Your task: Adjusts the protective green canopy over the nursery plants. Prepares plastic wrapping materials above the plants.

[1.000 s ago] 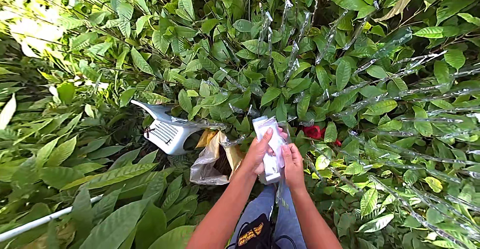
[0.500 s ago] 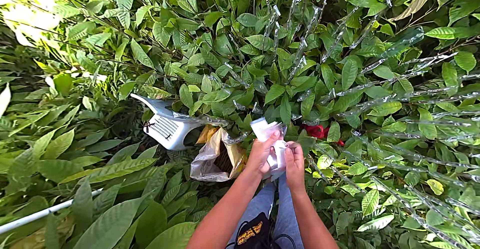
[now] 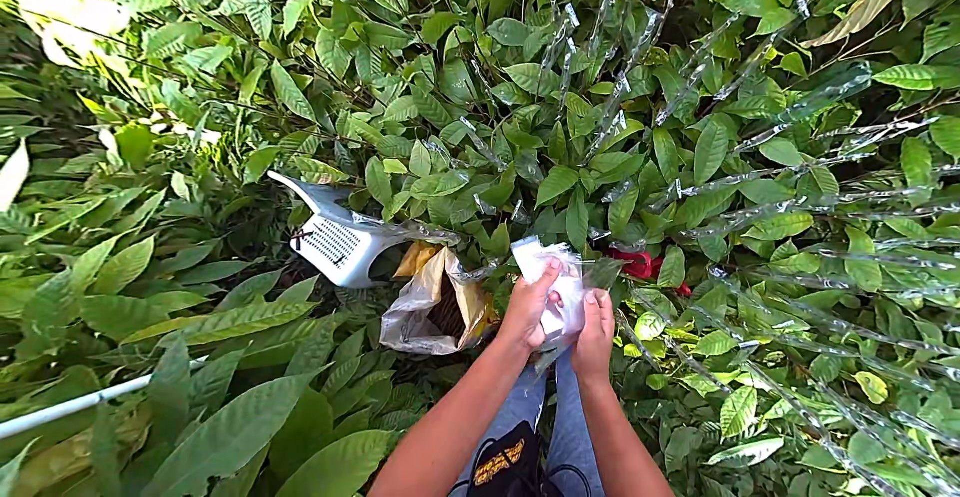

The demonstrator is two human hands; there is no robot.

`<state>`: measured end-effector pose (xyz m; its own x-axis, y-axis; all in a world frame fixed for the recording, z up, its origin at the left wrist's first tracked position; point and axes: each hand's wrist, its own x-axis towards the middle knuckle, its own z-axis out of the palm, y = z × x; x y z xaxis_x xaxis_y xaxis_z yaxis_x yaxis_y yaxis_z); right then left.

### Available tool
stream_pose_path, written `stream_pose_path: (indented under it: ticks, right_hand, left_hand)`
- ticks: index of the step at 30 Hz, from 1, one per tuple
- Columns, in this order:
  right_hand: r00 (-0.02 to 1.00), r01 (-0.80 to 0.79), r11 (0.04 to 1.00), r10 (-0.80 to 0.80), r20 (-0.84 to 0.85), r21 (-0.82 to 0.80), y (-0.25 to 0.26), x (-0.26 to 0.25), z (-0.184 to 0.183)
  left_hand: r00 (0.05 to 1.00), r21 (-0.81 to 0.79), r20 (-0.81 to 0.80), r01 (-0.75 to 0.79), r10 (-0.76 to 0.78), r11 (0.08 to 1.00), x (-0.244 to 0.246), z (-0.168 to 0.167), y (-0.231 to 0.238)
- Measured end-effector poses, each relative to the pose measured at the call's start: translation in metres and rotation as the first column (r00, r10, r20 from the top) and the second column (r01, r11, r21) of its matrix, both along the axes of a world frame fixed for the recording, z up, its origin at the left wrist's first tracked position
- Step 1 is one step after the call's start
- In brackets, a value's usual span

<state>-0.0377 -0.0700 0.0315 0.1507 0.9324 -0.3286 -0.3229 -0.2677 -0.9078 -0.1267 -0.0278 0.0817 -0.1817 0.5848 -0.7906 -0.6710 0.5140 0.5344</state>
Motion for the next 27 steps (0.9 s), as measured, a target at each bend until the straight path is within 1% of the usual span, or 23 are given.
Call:
stream_pose_path:
  ticks: [2,4,9,15,17,19,22,24,27]
  right_hand:
    - [0.996,-0.088,0.995,0.087,0.015,0.041,0.003,0.004,0.001]
    - [0.994,-0.108,0.993,0.109,-0.008,0.04,0.006,0.006,0.003]
    - [0.999,-0.035,0.999,0.035,-0.006,-0.028,0.01,0.009,0.001]
    - [0.993,0.057,0.992,-0.068,-0.099,-0.115,0.008,0.013,0.0]
    - [0.991,0.053,0.993,-0.066,-0.117,-0.109,0.007,0.016,0.0]
    - [0.992,0.011,0.997,-0.02,-0.123,-0.078,0.008,0.019,-0.002]
    - [0.982,-0.023,0.998,0.013,-0.186,-0.056,0.011,0.022,0.001]
    - [0.977,-0.023,0.996,0.005,-0.212,-0.082,0.016,0.024,0.004]
    - [0.958,-0.001,0.979,-0.056,-0.281,-0.202,0.024,0.029,0.01]
  left_hand:
    - [1.0,0.017,-0.011,0.004,-0.004,1.0,0.001,-0.003,-0.001]
    - [1.0,0.027,-0.016,0.014,-0.014,1.0,0.003,-0.006,-0.003]
    - [1.0,0.016,-0.009,0.005,-0.005,1.0,0.009,-0.004,-0.002]
    - [0.999,-0.012,0.033,-0.029,0.03,0.999,0.017,-0.002,0.002]
    - [0.999,-0.026,0.045,-0.028,0.029,0.999,0.019,-0.004,0.003]
    - [0.999,-0.03,0.045,-0.015,0.017,0.999,0.021,-0.006,0.003]
    - [0.999,-0.021,0.045,0.009,-0.008,1.0,0.026,-0.009,0.001]
    - [0.999,-0.019,0.034,0.032,-0.031,0.999,0.03,-0.011,-0.002]
    - [0.996,-0.01,0.04,0.075,-0.074,0.997,0.03,-0.013,-0.004]
